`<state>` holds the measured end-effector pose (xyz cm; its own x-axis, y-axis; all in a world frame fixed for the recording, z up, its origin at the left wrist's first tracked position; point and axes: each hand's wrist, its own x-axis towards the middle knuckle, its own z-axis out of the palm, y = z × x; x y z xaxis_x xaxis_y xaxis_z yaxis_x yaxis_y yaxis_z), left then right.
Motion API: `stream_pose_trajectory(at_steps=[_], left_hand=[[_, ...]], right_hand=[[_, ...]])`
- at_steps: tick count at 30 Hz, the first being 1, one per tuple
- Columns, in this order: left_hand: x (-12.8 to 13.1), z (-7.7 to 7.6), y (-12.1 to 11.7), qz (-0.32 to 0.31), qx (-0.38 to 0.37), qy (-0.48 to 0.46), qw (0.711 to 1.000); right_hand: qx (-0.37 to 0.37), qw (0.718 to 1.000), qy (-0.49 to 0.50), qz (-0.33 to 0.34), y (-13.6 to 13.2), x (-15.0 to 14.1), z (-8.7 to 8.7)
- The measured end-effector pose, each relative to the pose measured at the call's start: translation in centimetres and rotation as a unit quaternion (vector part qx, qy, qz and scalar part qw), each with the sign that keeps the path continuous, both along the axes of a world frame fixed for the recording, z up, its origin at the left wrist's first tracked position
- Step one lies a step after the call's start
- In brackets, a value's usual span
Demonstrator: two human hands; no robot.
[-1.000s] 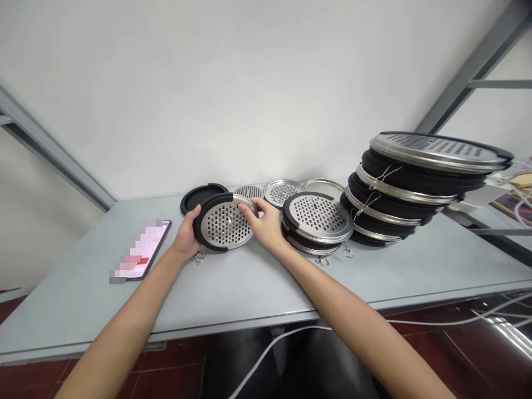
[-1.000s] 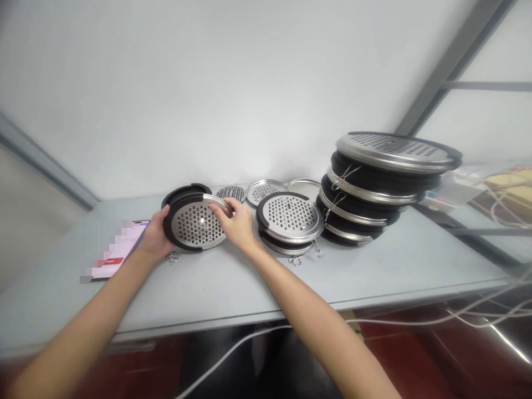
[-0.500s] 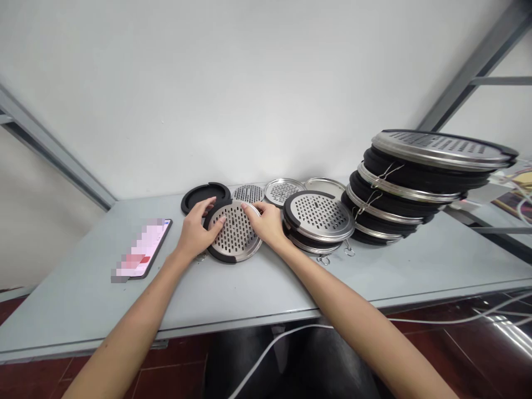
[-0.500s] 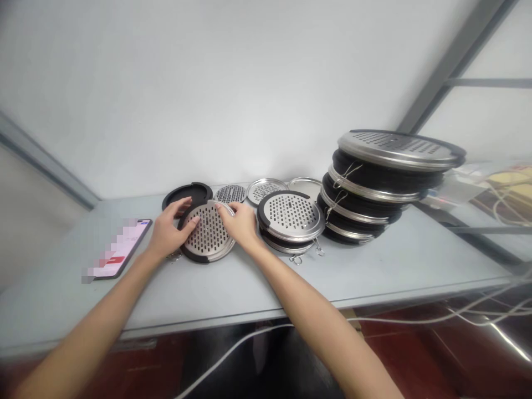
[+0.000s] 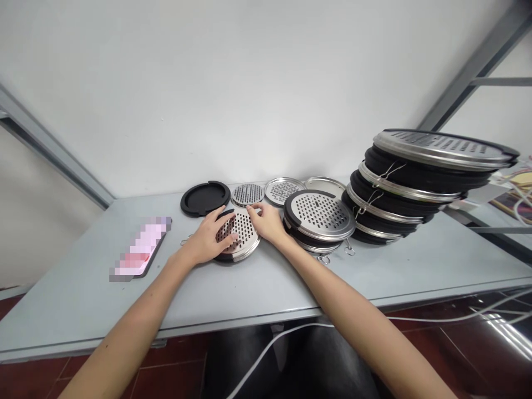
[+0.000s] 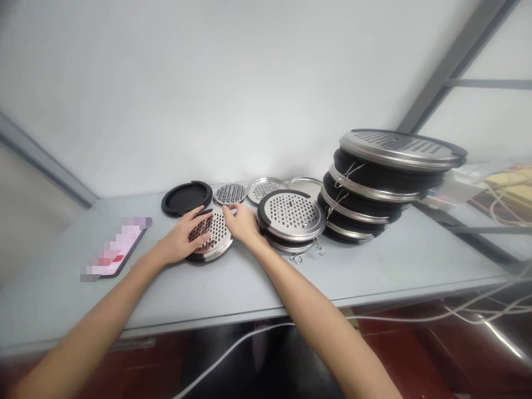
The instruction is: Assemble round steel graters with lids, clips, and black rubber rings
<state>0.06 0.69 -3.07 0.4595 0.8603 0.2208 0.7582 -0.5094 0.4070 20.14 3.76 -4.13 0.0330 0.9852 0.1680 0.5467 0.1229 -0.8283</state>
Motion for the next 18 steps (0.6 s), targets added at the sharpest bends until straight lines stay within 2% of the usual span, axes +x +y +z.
stream_pose_trajectory(at_steps=[4,11,18], left_hand=[[-0.2,-0.4,0.2,0.0,0.012,0.0,1.0],[-0.2,-0.7,0.3,0.008,0.003,-0.004,1.0],[-0.2,-0.6,0.4,0.017,-0.007,0.0,1.0]], right_hand=[[0.008,0.999,-0.035,0.014,0.1,0.0,-0.2],[0.034,0.991,-0.125,-0.012,-0.9,0.0,0.6],[0.011,0.982,-0.187,0.013,-2.1,-0.5,1.6]])
